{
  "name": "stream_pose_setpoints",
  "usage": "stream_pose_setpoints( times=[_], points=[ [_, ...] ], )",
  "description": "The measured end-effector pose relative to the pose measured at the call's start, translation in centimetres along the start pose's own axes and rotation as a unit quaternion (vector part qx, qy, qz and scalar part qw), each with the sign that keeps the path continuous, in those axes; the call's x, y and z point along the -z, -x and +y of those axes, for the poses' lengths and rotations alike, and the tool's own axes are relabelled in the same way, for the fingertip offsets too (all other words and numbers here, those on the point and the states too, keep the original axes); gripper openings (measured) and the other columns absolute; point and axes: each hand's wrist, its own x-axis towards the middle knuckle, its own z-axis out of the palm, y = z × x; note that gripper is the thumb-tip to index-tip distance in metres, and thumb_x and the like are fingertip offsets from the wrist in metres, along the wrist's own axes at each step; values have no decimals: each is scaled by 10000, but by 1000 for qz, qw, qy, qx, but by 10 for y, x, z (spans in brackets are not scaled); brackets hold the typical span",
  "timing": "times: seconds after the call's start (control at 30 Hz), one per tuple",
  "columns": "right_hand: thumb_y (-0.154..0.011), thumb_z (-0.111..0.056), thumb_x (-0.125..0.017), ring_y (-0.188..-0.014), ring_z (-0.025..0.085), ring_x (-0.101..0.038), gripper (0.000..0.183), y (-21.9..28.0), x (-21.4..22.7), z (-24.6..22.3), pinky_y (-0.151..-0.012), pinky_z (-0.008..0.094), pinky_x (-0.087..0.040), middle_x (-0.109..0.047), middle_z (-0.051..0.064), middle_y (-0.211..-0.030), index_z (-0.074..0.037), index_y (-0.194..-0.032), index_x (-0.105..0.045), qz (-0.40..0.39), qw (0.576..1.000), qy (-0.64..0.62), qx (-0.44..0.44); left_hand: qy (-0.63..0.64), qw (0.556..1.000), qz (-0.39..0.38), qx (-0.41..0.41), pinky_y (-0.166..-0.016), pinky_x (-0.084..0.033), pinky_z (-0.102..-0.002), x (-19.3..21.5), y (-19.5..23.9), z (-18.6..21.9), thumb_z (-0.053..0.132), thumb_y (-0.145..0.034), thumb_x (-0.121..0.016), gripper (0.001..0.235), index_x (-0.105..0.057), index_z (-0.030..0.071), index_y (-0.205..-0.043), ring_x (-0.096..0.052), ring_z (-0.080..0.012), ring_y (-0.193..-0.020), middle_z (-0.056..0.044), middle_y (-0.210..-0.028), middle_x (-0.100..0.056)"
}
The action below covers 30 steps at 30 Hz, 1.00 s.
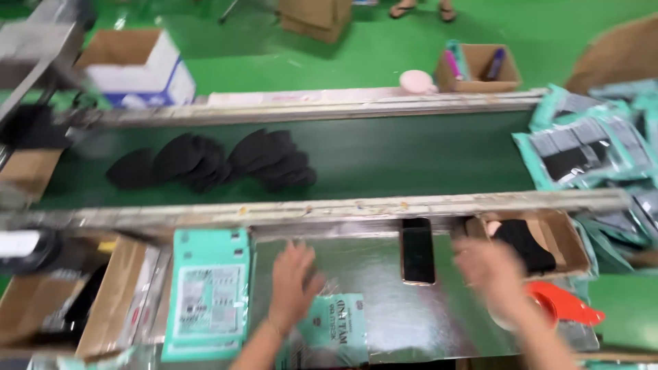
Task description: Packing black face masks into teal plastic pouches on a conveyor belt.
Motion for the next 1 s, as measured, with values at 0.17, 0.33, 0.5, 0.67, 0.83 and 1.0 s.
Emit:
stream_pose_setpoints(
  times=[0.17,0.33,0.5,0.67,0.83,1.0],
  points=[
    [-770,-209,-822,-1288,378,-505,578,96,-181,42,-1069,507,-375,-599,150,-1347,-115,-1309,-636,-236,831,224,451,-88,990,108,-22,-1242,-241,-586,57,-117,-39,322,-944,-693,653,-491,27,-1490,-318,-461,-1524,-210,-1609,-426],
    [-815,-252,-781,-1306,382,-468,466,129,-229,50,-1103,550,-296,-596,143,-1343,-128,-1252,-676,-201,812,289,465,-152,988,22,34,-1195,-247,-578,44,-195,-66,472,-825,-779,914,-388,24,-1519,-308,-501,-1455,-253,-1585,-378],
    [-854,-257,-748,-1350,336,-467,393,122,-231,55,-1139,553,-277,-615,101,-1354,-107,-1214,-699,-200,821,299,444,-238,950,-128,154,-1109,-270,-587,2,-221,-100,533,-739,-822,1078,-301,57,-1554,-298,-535,-1423,-281,-1563,-338],
    [-835,-273,-764,-1347,338,-473,441,119,-232,53,-1141,542,-290,-614,112,-1355,-97,-1230,-677,-197,824,289,446,-316,948,14,15,-822,-519,-457,-18,-205,-160,129,-937,-618,400,-605,123,-1336,-647,-340,-1046,-112,-1155,-657],
    [-790,-284,-779,-1366,401,-384,722,110,-226,12,-1117,516,-295,-459,242,-1419,-20,-1390,-476,-103,876,154,446,-122,984,18,-130,-836,-491,-467,66,-162,-38,108,-862,-570,238,-714,147,-1047,-659,-315,-934,-67,-979,-704],
    [-761,-229,-802,-1342,321,-479,774,87,-207,8,-1199,500,-275,-551,190,-1357,-78,-1436,-455,-19,826,204,525,152,932,-193,-266,-1159,-414,-470,99,-57,40,-64,-787,-586,483,-701,103,-1225,-633,-321,-1235,-93,-1264,-709]
  ],
)
